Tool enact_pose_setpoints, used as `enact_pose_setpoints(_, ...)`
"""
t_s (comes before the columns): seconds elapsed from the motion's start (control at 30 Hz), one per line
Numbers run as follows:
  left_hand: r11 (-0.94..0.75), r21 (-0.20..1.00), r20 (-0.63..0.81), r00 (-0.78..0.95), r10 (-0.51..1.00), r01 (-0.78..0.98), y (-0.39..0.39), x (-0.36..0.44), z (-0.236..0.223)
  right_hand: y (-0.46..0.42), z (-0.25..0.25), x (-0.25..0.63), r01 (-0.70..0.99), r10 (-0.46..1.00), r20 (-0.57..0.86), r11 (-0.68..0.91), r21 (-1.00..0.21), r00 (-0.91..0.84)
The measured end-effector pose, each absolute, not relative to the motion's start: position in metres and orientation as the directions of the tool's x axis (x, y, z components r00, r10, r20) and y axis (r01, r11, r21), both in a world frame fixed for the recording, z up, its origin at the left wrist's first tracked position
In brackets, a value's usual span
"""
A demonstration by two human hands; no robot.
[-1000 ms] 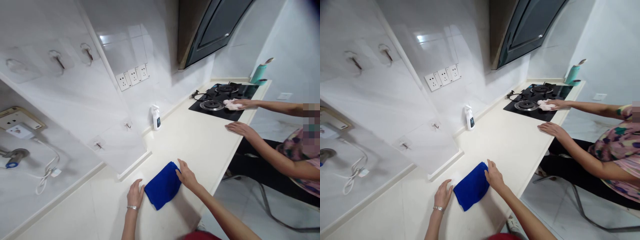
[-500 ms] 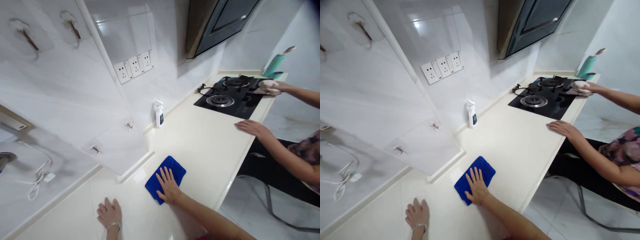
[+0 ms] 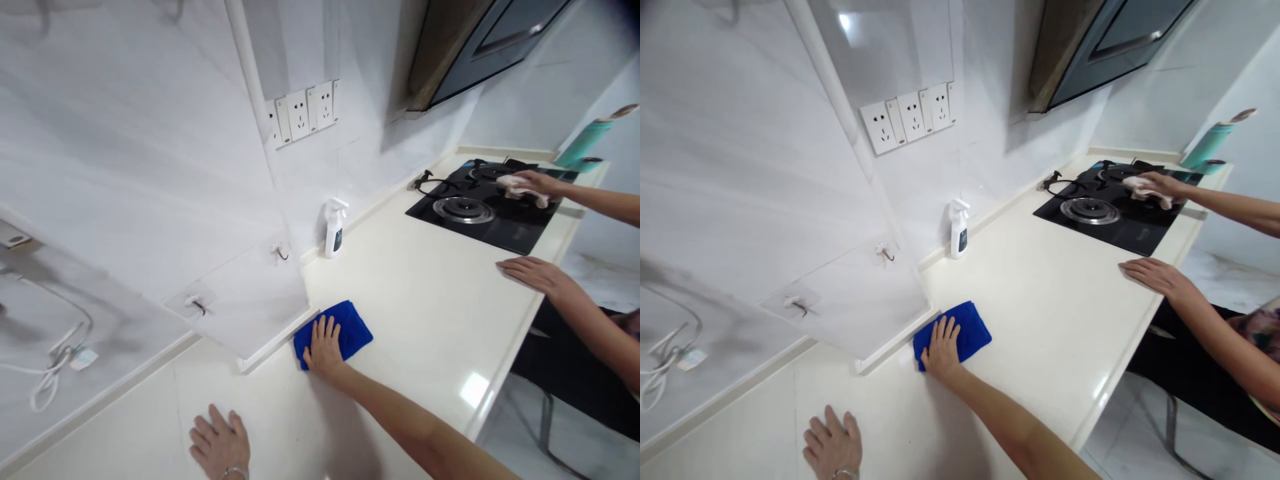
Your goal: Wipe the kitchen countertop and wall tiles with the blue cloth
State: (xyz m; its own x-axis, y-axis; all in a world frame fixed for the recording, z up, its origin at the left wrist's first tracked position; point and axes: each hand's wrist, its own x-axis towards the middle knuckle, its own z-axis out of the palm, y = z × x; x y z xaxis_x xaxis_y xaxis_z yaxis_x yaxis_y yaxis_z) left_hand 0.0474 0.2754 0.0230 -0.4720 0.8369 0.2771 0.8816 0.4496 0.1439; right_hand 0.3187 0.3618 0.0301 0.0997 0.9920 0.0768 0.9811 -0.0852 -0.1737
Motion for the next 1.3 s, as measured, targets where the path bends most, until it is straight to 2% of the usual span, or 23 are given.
enact_pose_setpoints(0.1, 0.436, 0.147, 0.309, -0.460, 0.832, 0.888, 0.274, 0.049, 0.021, 0.346, 0.028, 0.278, 0.979, 0.995, 0.095, 0.009, -0.202, 0.011)
enact_pose_setpoints(0.27, 0.432, 0.145, 0.329, -0.455, 0.827, 0.890, 0.272, 0.051, 0.021, 0.317, 0.037, 0.229, 0.939, 0.982, 0.017, 0.184, -0.289, -0.187)
enact_pose_setpoints(0.43, 0.454, 0.155, 0.272, -0.480, 0.834, 0.877, 0.272, 0.044, 0.019, 0.305, 0.049, 0.206, 0.727, 0.800, 0.046, 0.566, -0.389, -0.598)
enact_pose_setpoints(0.6, 0.454, 0.167, 0.255, -0.484, 0.837, 0.875, 0.271, 0.043, 0.024, 0.330, 0.058, 0.258, 0.576, 0.712, 0.122, 0.646, -0.501, -0.692)
enact_pose_setpoints(0.73, 0.484, 0.187, 0.232, -0.517, 0.824, 0.855, 0.273, 0.045, 0.027, 0.349, 0.056, 0.336, 0.657, 0.795, 0.129, 0.569, -0.494, -0.592)
enact_pose_setpoints(0.9, 0.473, 0.195, 0.221, -0.508, 0.833, 0.859, 0.275, 0.042, 0.024, 0.368, 0.048, 0.418, 0.810, 0.894, 0.152, 0.447, -0.380, -0.423)
enact_pose_setpoints(0.97, 0.465, 0.184, 0.227, -0.498, 0.837, 0.866, 0.275, 0.043, 0.025, 0.372, 0.043, 0.446, 0.886, 0.944, 0.155, 0.327, -0.329, -0.292)
enact_pose_setpoints(1.07, 0.444, 0.177, 0.246, -0.477, 0.844, 0.878, 0.273, 0.048, 0.028, 0.367, 0.033, 0.481, 0.970, 0.984, 0.178, 0.030, -0.243, 0.014)
enact_pose_setpoints(1.17, 0.439, 0.184, 0.262, -0.474, 0.841, 0.879, 0.270, 0.054, 0.030, 0.352, 0.024, 0.487, 0.974, 0.963, 0.199, -0.152, -0.166, 0.184)
enact_pose_setpoints(1.23, 0.438, 0.192, 0.262, -0.475, 0.840, 0.879, 0.268, 0.056, 0.029, 0.339, 0.021, 0.465, 0.973, 0.960, 0.186, -0.184, -0.136, 0.207)
enact_pose_setpoints(1.3, 0.438, 0.201, 0.250, -0.478, 0.842, 0.876, 0.268, 0.057, 0.027, 0.323, 0.023, 0.423, 0.980, 0.975, 0.149, -0.146, -0.136, 0.166)
